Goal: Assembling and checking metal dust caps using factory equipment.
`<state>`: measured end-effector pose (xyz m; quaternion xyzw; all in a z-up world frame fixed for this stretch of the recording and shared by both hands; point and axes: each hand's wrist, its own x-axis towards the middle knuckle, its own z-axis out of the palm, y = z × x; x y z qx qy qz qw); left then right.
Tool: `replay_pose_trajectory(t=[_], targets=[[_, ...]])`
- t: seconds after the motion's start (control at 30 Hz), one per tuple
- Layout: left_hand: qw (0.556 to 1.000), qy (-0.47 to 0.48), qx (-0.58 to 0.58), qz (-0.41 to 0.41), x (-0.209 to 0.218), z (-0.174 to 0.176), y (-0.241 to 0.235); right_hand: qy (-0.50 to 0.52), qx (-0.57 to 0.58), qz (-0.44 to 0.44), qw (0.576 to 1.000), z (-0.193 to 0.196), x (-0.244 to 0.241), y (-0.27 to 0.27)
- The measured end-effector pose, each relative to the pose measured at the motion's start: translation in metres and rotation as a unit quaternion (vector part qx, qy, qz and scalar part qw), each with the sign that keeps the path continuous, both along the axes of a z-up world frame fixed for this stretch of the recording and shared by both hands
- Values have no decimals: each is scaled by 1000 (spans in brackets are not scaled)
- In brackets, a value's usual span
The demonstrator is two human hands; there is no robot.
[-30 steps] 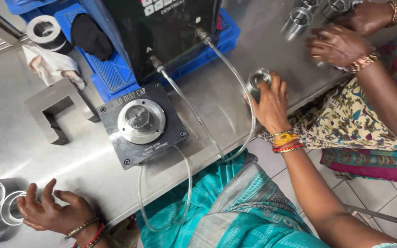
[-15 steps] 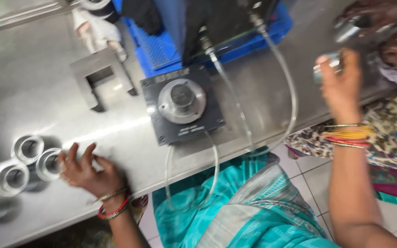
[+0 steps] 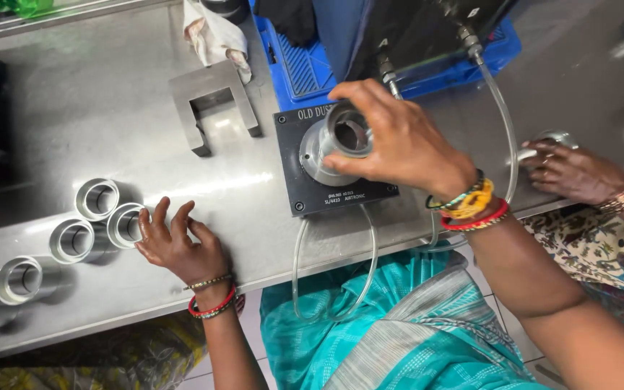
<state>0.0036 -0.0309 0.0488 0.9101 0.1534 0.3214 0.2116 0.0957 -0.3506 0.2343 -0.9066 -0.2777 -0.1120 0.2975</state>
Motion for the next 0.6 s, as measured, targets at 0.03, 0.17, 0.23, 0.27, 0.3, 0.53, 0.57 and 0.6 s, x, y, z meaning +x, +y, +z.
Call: replay_pose_trajectory(t=[0.03, 0.17, 0.23, 0.27, 0.3, 0.53, 0.57, 0.6], targets=[[1000, 5, -2, 0, 0, 1, -1, 4, -27, 9, 1000, 0, 2, 3], [1000, 15, -5, 4, 2, 1, -2, 25, -68, 21, 997, -2, 5, 14], [1000, 17, -7, 5, 1, 0, 0, 22, -79, 15, 996, -3, 3, 17], [1000, 17, -9, 4, 1, 0, -1, 19, -92, 7, 996, -4, 2, 18], [1000, 18, -10, 6, 1, 0, -1, 19, -93, 9, 995, -6, 1, 19], [1000, 14, -18, 2, 2, 1, -4, 43, -113, -66, 990, -26, -10, 25], [1000, 14, -19, 2, 2, 2, -3, 60, -106, -72, 990, -29, -11, 27], [1000, 13, -16, 4, 1, 1, -1, 59, -104, -70, 990, -25, -13, 22]])
